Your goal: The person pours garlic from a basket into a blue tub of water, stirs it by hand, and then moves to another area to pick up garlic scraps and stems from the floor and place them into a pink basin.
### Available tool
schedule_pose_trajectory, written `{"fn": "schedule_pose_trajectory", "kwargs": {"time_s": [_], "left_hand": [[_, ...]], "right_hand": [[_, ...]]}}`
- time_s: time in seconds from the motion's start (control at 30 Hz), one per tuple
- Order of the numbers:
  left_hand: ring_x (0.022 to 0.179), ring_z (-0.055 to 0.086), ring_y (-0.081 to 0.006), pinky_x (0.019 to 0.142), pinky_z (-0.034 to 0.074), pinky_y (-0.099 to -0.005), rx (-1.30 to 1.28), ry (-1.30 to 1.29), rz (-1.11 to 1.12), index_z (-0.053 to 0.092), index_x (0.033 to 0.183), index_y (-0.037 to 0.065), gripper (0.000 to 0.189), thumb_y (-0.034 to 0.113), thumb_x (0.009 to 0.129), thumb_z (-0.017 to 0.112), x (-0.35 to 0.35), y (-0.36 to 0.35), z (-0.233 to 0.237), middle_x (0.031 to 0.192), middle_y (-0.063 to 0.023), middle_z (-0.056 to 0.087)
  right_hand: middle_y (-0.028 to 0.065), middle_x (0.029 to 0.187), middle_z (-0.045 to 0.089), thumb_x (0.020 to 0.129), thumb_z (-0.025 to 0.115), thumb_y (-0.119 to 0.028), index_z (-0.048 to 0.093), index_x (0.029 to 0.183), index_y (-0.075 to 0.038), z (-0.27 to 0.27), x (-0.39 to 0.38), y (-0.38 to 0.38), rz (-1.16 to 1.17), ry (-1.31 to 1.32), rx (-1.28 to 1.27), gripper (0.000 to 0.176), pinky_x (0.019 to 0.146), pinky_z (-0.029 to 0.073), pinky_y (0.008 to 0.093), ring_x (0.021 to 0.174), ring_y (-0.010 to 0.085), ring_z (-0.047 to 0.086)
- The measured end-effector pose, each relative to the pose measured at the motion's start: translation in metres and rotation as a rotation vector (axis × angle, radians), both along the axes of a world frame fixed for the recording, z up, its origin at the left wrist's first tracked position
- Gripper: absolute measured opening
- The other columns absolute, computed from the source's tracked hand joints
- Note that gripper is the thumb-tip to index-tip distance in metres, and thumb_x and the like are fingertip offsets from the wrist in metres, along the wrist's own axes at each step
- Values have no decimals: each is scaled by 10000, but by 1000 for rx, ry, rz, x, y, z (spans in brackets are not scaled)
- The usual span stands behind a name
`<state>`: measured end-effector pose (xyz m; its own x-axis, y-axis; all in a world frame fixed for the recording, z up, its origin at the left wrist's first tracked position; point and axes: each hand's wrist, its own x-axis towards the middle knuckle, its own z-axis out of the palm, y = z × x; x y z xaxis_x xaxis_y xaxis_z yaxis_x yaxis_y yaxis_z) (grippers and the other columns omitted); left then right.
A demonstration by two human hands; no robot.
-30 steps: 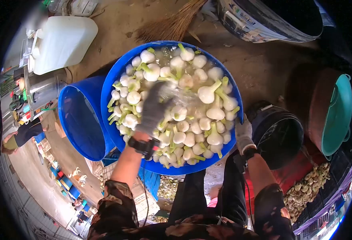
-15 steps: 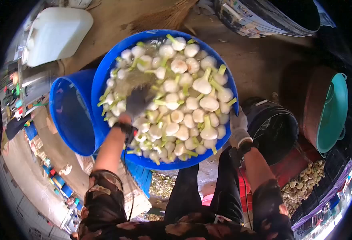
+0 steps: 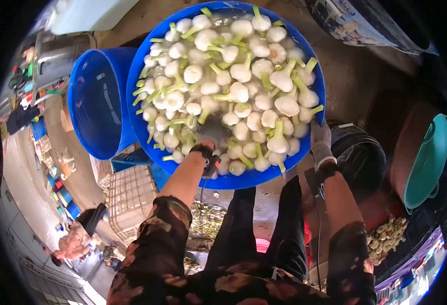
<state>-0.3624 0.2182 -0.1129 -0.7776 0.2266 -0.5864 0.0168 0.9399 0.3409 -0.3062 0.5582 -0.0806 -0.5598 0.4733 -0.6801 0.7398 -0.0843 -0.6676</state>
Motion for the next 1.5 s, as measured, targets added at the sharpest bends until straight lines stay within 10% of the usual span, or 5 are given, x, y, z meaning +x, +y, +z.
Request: {"fn": "schedule_pose_trajectory", "kwargs": {"time_s": [0.17, 0.57, 0.97, 1.17, 1.5], "left_hand": [[1305, 210, -352, 1020, 161, -554, -124, 66, -186, 354, 1334, 156, 745, 416, 702, 651, 68, 23, 169, 1390, -191, 257], [1053, 540, -262, 896, 415, -359, 143, -222, 0, 612, 1065, 147, 290, 238, 829, 472, 36, -6, 137, 1125, -141, 572], [1029, 537, -317, 932, 419, -486, 1990, -325, 2011, 564, 1047, 19, 385, 322, 930, 357, 77, -110, 263, 1004, -122, 617], [860, 571, -296, 816, 491, -432, 2572, 108, 1518, 548, 988, -9, 287, 248, 908, 448, 102, -97, 312, 883, -131, 593], [844, 534, -255, 816, 443, -402, 2632, 902, 1414, 494, 1065, -53, 424, 318, 905, 365, 170, -3, 394, 888, -118, 576]], "right_hand": [[97, 1046, 588, 843, 527, -326, 531, 1183, -66, 17, 1, -2, 15, -24, -103, 428, 776, 452, 326, 902, 197, 561], [29, 677, 550, 841, 548, -209, 580, 932, -83, 100, 149, -2, 30, -227, -155, 159, 484, 422, 253, 545, 140, 522], [67, 814, 612, 848, 554, -214, 556, 1010, -44, 270, 74, -238, 921, -110, -532, 235, 607, 494, 300, 730, 152, 599], [69, 1031, 598, 904, 459, -306, 507, 1157, -65, 249, 60, -282, 786, -124, -1552, 353, 768, 490, 341, 888, 181, 590], [85, 1183, 534, 872, 514, -278, 435, 1236, -66, 344, 105, -267, 929, 34, -1290, 428, 906, 430, 357, 1033, 235, 536]]}}
